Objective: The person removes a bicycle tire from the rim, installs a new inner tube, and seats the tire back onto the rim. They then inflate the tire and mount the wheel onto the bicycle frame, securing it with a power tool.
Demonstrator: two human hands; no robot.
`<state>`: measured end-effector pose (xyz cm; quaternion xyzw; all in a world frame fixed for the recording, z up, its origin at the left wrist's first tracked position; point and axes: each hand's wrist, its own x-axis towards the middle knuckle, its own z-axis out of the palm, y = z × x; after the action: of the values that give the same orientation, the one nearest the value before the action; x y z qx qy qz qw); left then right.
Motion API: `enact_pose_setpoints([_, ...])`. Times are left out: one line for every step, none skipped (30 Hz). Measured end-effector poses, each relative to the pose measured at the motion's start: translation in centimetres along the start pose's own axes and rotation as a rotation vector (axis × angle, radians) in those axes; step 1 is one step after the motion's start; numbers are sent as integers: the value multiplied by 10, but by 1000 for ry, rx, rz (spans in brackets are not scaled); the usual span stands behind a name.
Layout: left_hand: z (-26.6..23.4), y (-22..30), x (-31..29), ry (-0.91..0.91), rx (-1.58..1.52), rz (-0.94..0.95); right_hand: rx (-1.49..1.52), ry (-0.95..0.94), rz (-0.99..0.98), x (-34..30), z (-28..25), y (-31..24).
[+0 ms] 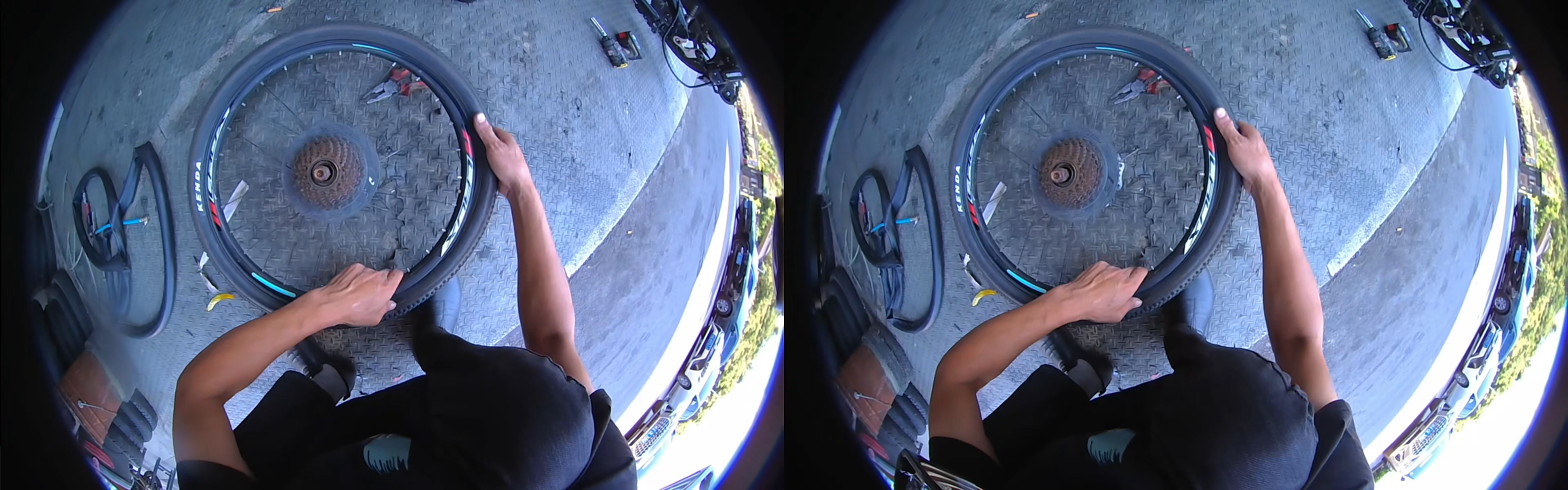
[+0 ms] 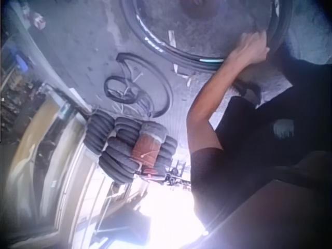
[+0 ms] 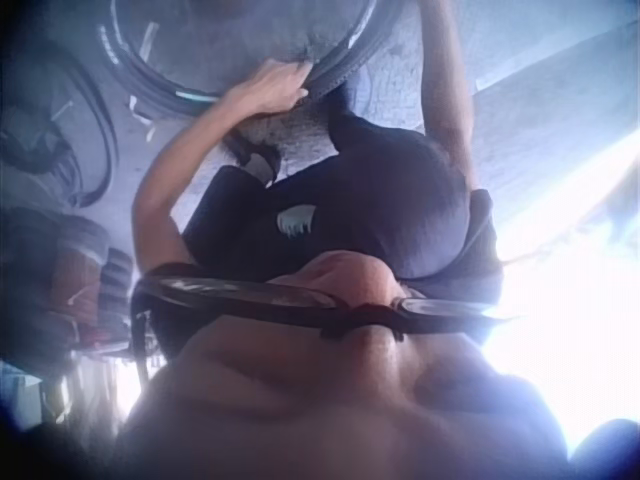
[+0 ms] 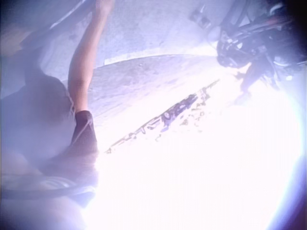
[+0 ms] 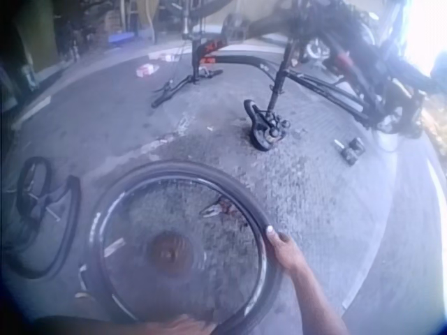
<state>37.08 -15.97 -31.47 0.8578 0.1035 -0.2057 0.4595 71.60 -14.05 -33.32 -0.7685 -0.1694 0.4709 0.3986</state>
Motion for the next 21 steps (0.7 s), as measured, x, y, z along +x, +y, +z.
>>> enact_pose_setpoints([-1,1,-5,16,15,3,1,-1,-3,5,2,-2])
enact_pose_setpoints([-1,3,-9,32,29,8,0,-1,-6,9,3,-3])
enact_pose_setpoints([-1,5,-9,56,60,3,29,18,-20,9,4,-2])
enact_pose_setpoints([1,5,-10,38,80,-10,54,26,-31,8,7,2])
enact_pose_setpoints([3,4,-12,21,100,-22,79,35,-42,8,10,6])
enact_pose_setpoints([6,3,-13,2,120,-34,80,53,-36,6,9,9])
enact_pose_setpoints([10,0,-15,25,125,-22,86,74,-28,4,8,15])
enact_pose_setpoints([15,-5,-15,47,130,-11,92,94,-20,4,7,20])
enact_pose_setpoints([21,-10,-16,69,137,1,105,132,-18,6,10,25])
enact_pose_setpoints([25,-14,-18,88,145,13,84,133,10,4,11,25])
enact_pose_setpoints([29,-18,-19,90,149,22,63,133,37,2,11,26])
enact_pose_setpoints([33,-22,-21,91,153,31,43,133,65,-1,12,28])
enact_pose_setpoints([31,-22,-21,98,164,40,36,155,72,-1,11,29])
enact_pose_setpoints([29,-22,-22,84,174,42,28,176,79,-2,11,31])
enact_pose_setpoints([27,-22,-24,70,183,43,20,196,86,-2,10,32])
enact_pose_setpoints([25,-21,-24,57,193,47,-2,148,8,3,5,29])
enact_pose_setpoints([27,-24,-26,42,220,48,-24,100,-69,11,0,24])
enact_pose_setpoints([30,-31,-32,28,248,48,-47,53,-147,19,-3,20])
enact_pose_setpoints([35,-39,-41,14,268,36,-141,-28,-164,17,4,-2])
enact_pose_setpoints([36,-44,-46,25,276,38,-196,-12,-166,18,7,-6])
enact_pose_setpoints([36,-50,-52,37,284,41,-252,4,-167,19,11,-9])
